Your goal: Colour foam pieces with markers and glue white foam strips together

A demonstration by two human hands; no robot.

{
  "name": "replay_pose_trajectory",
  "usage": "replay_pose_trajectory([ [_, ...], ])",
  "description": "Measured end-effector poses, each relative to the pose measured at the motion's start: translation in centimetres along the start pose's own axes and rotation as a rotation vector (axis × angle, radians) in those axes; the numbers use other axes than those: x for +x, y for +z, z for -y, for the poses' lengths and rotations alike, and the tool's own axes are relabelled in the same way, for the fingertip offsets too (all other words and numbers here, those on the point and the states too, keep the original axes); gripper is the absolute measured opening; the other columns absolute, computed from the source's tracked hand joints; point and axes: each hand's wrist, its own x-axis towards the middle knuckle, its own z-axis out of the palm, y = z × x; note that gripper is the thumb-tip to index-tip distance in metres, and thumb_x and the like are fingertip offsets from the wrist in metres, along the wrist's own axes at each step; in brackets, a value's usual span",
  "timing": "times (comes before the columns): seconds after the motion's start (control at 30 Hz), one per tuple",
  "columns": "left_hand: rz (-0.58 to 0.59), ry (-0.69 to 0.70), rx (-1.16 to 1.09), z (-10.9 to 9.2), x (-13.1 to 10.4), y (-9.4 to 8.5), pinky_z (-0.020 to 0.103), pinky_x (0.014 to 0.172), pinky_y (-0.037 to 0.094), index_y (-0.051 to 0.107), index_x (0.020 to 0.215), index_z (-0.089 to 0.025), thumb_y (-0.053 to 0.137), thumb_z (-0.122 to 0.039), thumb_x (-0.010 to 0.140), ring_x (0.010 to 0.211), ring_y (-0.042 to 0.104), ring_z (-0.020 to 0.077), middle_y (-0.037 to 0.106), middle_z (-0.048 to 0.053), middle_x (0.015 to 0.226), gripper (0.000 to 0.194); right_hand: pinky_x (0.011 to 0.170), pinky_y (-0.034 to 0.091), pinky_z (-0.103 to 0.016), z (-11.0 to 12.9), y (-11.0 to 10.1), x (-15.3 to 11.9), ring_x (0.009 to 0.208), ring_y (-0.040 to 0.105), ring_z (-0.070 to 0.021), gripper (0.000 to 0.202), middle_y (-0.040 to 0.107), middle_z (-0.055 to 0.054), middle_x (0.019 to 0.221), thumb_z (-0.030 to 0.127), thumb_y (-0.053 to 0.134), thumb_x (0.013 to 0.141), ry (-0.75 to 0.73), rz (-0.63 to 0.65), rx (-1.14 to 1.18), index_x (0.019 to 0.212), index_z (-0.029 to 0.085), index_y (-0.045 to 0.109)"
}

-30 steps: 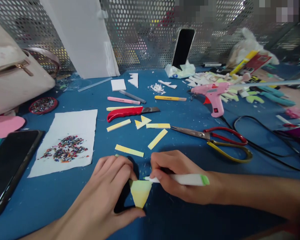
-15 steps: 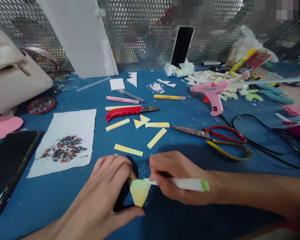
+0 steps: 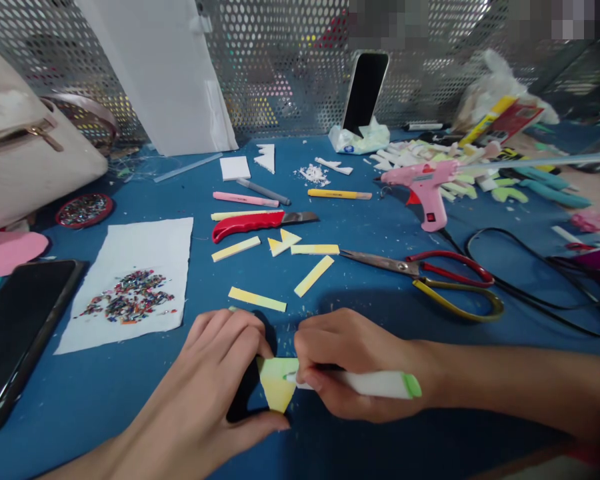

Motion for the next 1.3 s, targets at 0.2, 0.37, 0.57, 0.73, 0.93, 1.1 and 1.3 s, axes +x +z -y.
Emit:
replay_pose_trajectory([
  [0.2, -0.004, -0.035, -0.028, -0.28, 0.06, -0.11, 0.040, 0.085, 0.043, 0.052, 0.101, -0.026, 0.080, -0.044, 0.082, 0.100, 0.054, 0.0266, 0.059, 0.003, 0.110, 0.039, 0.057, 0.032, -0.023, 0.34, -0.42, 0.06, 0.059, 0.041, -0.0092, 0.015, 0.045, 0.004, 0.068, 0.019, 0.044, 0.096, 0.072, -0.074, -0.054, 0.081, 0.020, 0.040],
  [0.37, -0.018, -0.024, -0.016, -0.37, 0.07, -0.01, 0.039, 0.085, 0.042, 0.052, 0.100, -0.026, 0.082, -0.042, 0.080, 0.100, 0.054, 0.0264, 0.060, 0.003, 0.109, 0.040, 0.059, 0.035, -0.023, 0.15, -0.24, -0.12, 0.061, 0.042, -0.0101, 0.015, 0.046, 0.003, 0.069, 0.019, 0.044, 0.095, 0.006, -0.064, -0.009, 0.081, 0.021, 0.040],
  [0.57, -0.023, -0.004, -0.014, -0.27, 0.06, -0.03, 0.040, 0.086, 0.041, 0.049, 0.103, -0.026, 0.083, -0.037, 0.079, 0.102, 0.053, 0.0260, 0.058, 0.002, 0.110, 0.042, 0.060, 0.036, -0.024, -0.05, 0.12, -0.25, 0.063, 0.043, -0.0119, 0.011, 0.049, 0.002, 0.071, 0.017, 0.045, 0.092, -0.024, 0.001, -0.030, 0.083, 0.022, 0.040],
  [0.73, -0.004, -0.012, -0.011, -0.34, 0.11, -0.06, 0.039, 0.083, 0.042, 0.050, 0.100, -0.026, 0.082, -0.041, 0.081, 0.100, 0.053, 0.0259, 0.059, 0.003, 0.109, 0.041, 0.055, 0.028, -0.024, 0.59, -0.49, -0.04, 0.057, 0.035, -0.0096, 0.017, 0.040, 0.005, 0.067, 0.017, 0.043, 0.094, 0.084, -0.101, -0.072, 0.080, 0.021, 0.035],
  [0.93, 0.016, -0.017, -0.015, -0.10, 0.05, -0.02, 0.041, 0.086, 0.042, 0.050, 0.102, -0.026, 0.081, -0.041, 0.081, 0.102, 0.054, 0.0268, 0.059, 0.003, 0.111, 0.040, 0.057, 0.032, -0.025, 0.24, -0.25, -0.14, 0.060, 0.038, -0.0108, 0.015, 0.043, 0.003, 0.068, 0.017, 0.043, 0.093, -0.023, -0.065, -0.026, 0.080, 0.022, 0.038],
  [1.1, 0.000, -0.001, -0.011, -0.12, -0.03, -0.09, 0.040, 0.085, 0.043, 0.051, 0.103, -0.026, 0.081, -0.044, 0.082, 0.102, 0.055, 0.0270, 0.059, 0.003, 0.111, 0.041, 0.058, 0.035, -0.025, 0.17, -0.04, -0.11, 0.062, 0.042, -0.0121, 0.014, 0.048, 0.002, 0.069, 0.018, 0.041, 0.095, -0.039, -0.006, -0.058, 0.082, 0.023, 0.037],
  [1.3, 0.009, -0.007, -0.017, -0.26, -0.01, -0.11, 0.039, 0.083, 0.043, 0.051, 0.102, -0.026, 0.079, -0.043, 0.084, 0.101, 0.054, 0.0261, 0.059, 0.003, 0.110, 0.038, 0.056, 0.032, -0.023, 0.40, -0.47, -0.01, 0.058, 0.037, -0.0094, 0.017, 0.041, 0.005, 0.067, 0.015, 0.044, 0.092, 0.036, -0.103, -0.044, 0.079, 0.022, 0.036],
])
